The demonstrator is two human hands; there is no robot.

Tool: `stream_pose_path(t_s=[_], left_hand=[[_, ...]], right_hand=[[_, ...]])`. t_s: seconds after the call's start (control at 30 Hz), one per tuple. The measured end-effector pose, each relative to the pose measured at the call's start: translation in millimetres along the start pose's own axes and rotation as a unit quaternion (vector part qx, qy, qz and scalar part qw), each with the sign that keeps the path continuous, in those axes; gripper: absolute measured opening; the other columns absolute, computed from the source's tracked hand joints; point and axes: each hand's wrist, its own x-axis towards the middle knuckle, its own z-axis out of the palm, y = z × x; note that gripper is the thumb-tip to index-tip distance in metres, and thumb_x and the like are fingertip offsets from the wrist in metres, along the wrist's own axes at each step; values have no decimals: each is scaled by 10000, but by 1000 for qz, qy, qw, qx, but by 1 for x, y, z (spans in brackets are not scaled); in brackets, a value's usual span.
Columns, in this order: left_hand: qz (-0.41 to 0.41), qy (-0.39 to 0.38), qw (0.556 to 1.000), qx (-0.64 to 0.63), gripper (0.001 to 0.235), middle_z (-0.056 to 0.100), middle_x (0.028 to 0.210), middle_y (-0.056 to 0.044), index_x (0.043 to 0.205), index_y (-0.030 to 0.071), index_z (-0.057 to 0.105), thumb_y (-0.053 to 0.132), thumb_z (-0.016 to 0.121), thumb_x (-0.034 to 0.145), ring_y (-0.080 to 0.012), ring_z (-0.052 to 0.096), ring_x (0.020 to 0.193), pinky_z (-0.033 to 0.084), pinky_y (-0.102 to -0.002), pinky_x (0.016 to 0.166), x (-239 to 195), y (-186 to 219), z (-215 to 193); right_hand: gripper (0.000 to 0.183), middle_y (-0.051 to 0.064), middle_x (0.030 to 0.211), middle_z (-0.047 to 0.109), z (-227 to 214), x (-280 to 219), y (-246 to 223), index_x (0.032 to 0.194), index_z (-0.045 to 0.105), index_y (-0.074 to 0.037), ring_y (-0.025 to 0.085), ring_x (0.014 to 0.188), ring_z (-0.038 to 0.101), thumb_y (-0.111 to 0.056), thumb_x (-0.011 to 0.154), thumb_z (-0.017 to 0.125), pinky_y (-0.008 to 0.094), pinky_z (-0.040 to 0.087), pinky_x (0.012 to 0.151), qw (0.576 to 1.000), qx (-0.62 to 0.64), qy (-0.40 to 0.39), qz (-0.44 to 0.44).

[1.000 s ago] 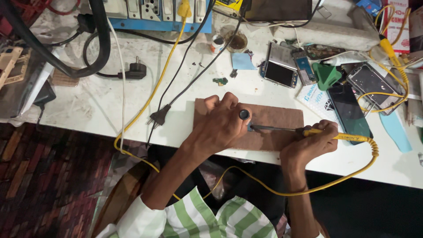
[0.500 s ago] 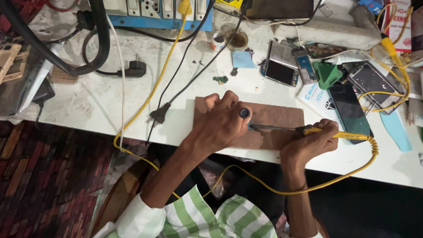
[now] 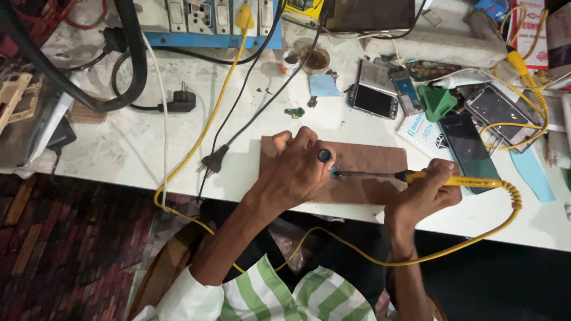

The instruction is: The person uses a soldering iron to apply heat to small electronic components on a wooden board. They repeatedly dip the soldering iron tip into a small container, likely to clean or flux the tip, while handling the components with their other hand.

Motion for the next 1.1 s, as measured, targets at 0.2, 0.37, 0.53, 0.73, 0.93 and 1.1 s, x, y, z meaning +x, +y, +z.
stream_pose_path(t_s=[0.2,0.37,0.53,0.73,0.93,1.1], left_hand=[[-3,-14,1000,0,700,611,1087,10,1365,182,219,-7,718,911,-307,585,1008,270,-501,801,2,1,-3],[7,-2,1000,13,621,609,1088,7,1353,154,276,-20,694,928,-307,580,1012,256,-488,805,3,3,-6],[-14,-14,1000,13,631,607,1067,25,1379,161,256,-11,696,961,-278,574,979,272,-490,819,3,4,-5],[-20,-32,999,17,693,607,1056,24,1418,205,216,9,683,945,-276,566,974,273,-487,818,3,4,-5],[-26,-25,999,-3,562,595,1043,15,1328,162,297,-8,688,962,-282,560,987,264,-493,822,4,5,-7],[-30,-35,999,7,505,608,1028,7,1261,155,336,-4,679,927,-283,566,993,259,-489,822,6,6,-9]], right_hand=[[418,1,662,444,9,5,-42,820,515,14,94,561,370,-196,1179,472,280,265,518,983,-69,-123,-121],[399,28,619,486,17,4,-85,821,546,14,103,483,479,-197,1152,476,262,300,481,946,-131,-223,-195],[386,51,634,595,19,6,-99,907,592,16,131,540,596,-254,1165,494,276,405,545,929,-168,-268,-194],[397,88,680,609,19,14,-96,961,572,13,188,624,649,-311,1175,488,305,454,610,903,-180,-313,-234],[489,82,668,603,21,15,-94,961,548,1,196,639,667,-396,1182,368,307,466,613,911,-188,-311,-195],[610,70,660,562,18,6,-88,927,515,-13,167,641,646,-503,1183,259,283,460,586,921,-178,-279,-207]])
